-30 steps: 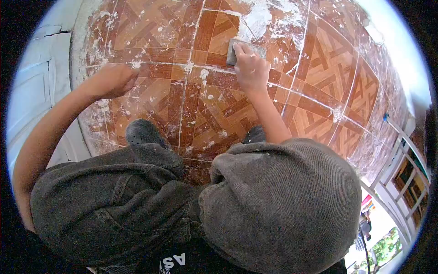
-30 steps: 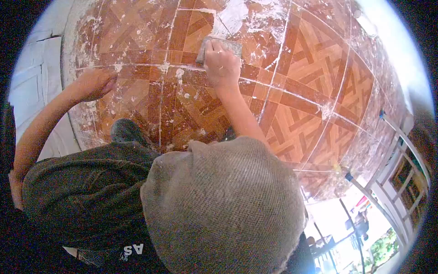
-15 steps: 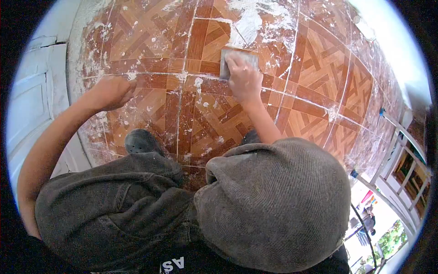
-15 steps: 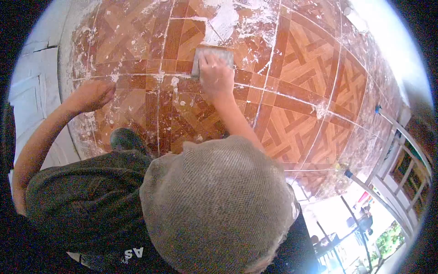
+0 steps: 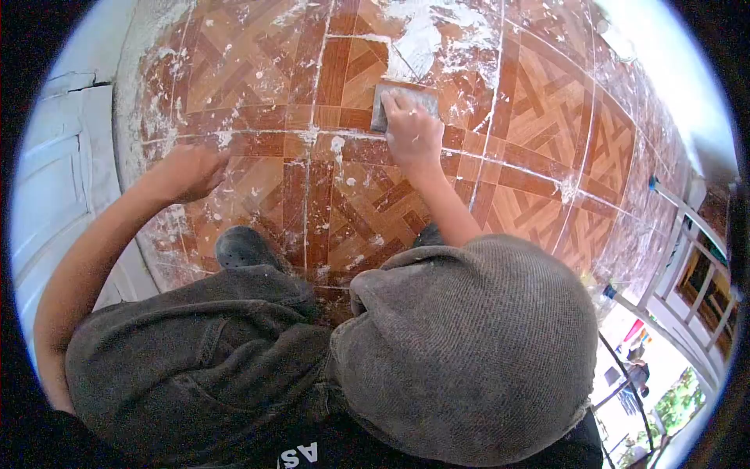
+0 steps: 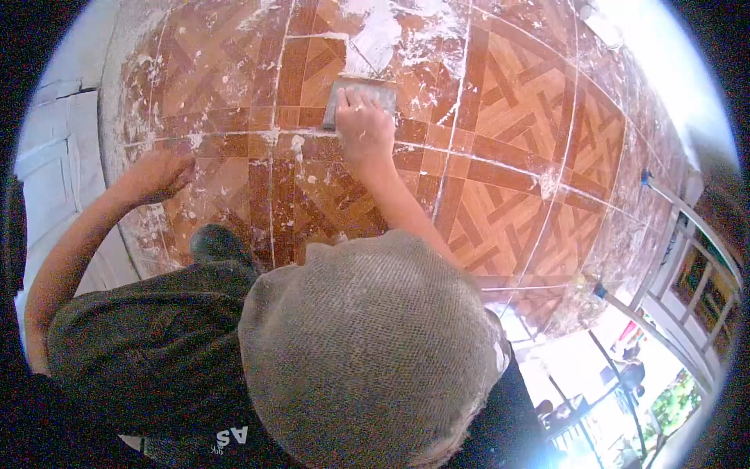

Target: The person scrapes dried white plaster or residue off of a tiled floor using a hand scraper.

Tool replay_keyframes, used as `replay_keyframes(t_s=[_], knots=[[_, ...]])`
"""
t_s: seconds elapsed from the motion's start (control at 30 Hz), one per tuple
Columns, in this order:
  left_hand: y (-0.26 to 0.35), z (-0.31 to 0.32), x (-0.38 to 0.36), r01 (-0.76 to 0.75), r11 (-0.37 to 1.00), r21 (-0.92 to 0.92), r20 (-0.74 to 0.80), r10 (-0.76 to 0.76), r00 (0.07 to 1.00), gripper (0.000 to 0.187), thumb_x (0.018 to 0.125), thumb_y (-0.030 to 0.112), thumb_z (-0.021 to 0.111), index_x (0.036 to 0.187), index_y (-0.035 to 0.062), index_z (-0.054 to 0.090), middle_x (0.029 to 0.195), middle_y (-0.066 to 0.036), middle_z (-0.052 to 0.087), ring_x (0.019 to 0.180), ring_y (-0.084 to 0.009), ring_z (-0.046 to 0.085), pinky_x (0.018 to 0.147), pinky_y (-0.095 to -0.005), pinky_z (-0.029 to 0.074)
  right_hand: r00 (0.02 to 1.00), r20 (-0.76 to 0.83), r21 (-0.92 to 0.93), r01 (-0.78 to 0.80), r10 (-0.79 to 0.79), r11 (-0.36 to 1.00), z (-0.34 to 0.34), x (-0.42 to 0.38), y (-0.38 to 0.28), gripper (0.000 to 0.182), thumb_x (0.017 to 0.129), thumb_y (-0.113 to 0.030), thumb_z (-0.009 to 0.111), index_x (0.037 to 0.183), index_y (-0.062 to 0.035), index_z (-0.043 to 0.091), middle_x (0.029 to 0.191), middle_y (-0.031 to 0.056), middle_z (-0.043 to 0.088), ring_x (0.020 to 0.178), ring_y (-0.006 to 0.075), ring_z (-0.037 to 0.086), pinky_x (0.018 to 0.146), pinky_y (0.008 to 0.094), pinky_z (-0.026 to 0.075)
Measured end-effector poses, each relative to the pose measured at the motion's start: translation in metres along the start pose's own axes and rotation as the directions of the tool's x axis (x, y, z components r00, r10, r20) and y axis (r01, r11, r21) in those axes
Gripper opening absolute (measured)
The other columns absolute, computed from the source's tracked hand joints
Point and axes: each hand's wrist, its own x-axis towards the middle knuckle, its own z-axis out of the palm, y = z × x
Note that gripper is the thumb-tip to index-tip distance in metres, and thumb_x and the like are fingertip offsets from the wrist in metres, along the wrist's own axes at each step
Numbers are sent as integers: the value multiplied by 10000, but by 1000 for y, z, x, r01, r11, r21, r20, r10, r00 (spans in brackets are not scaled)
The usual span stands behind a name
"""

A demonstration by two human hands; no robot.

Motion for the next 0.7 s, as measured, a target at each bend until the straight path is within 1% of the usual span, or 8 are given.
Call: replay_keyframes(t_s=[0.1, 0.17, 0.27, 0.43, 0.53, 0.6, 0.63, 0.7], knots=[[3, -3, -2, 9, 1000, -15, -56, -10, 998, 187, 813, 192, 410, 799, 26, 494, 634, -183, 556, 610, -361, 559, 552, -463, 440, 997, -72, 54, -8, 12, 999, -2, -6, -6, 329, 668, -45, 563, 987, -108, 513, 952, 23, 559, 740, 220, 599, 542, 340, 503], [5, -4, 0, 8, 1000, 3, -30, -8, 1000, 192, 815, 195, 409, 803, 22, 490, 622, -184, 555, 602, -359, 561, 547, -458, 444, 982, 164, -55, -80, 88, 995, -12, 10, -5, 293, 675, -51, 562, 960, -111, 531, 906, 15, 554, 733, 209, 596, 544, 337, 500], [4, -3, 2, 12, 1000, 19, 48, -13, 999, 181, 813, 192, 412, 812, 28, 490, 622, -182, 554, 607, -359, 563, 550, -460, 446, 985, 154, 2, -74, 73, 997, -14, 18, 1, 262, 681, -52, 557, 936, -113, 543, 899, 4, 552, 713, 197, 599, 518, 309, 498], [7, 0, 0, 12, 1000, 16, -12, -12, 1000, 176, 813, 185, 409, 803, 29, 489, 628, -180, 554, 607, -357, 567, 541, -466, 444, 997, -82, 23, -7, 9, 1000, -3, 0, -6, 263, 691, -50, 549, 949, -98, 540, 898, 4, 551, 718, 202, 599, 545, 314, 502], [6, -7, 2, -17, 999, 39, 14, 16, 1000, 173, 810, 186, 414, 795, 29, 487, 630, -184, 554, 606, -357, 566, 539, -471, 440, 1000, -14, 22, -22, 22, 1000, -9, 11, 0, 273, 692, -59, 547, 963, -91, 539, 913, 10, 554, 783, 198, 595, 575, 318, 507], [8, -2, 0, 0, 1000, -13, 13, 0, 1000, 164, 798, 189, 436, 780, 33, 486, 642, -184, 556, 614, -364, 562, 552, -475, 435, 993, 109, 43, -50, 45, 998, -16, 7, -2, 285, 692, -57, 545, 975, -79, 531, 944, 27, 554, 839, 200, 584, 623, 309, 506], [9, -5, 0, -4, 1000, 4, 6, 4, 1000, 164, 798, 189, 436, 780, 33, 486, 642, -184, 556, 614, -364, 562, 552, -475, 435, 994, 95, 41, -60, 56, 997, -11, 3, -1, 285, 692, -57, 545, 975, -79, 531, 944, 27, 554, 839, 200, 584, 623, 309, 506], [9, -7, -1, -13, 1000, -18, -22, 13, 1000, 161, 792, 193, 451, 796, 35, 484, 653, -175, 562, 621, -364, 562, 555, -471, 438, 984, -177, 24, 33, -28, 999, 2, -7, -5, 337, 681, -45, 551, 1016, -63, 516, 966, 43, 545, 857, 209, 572, 691, 298, 494]])
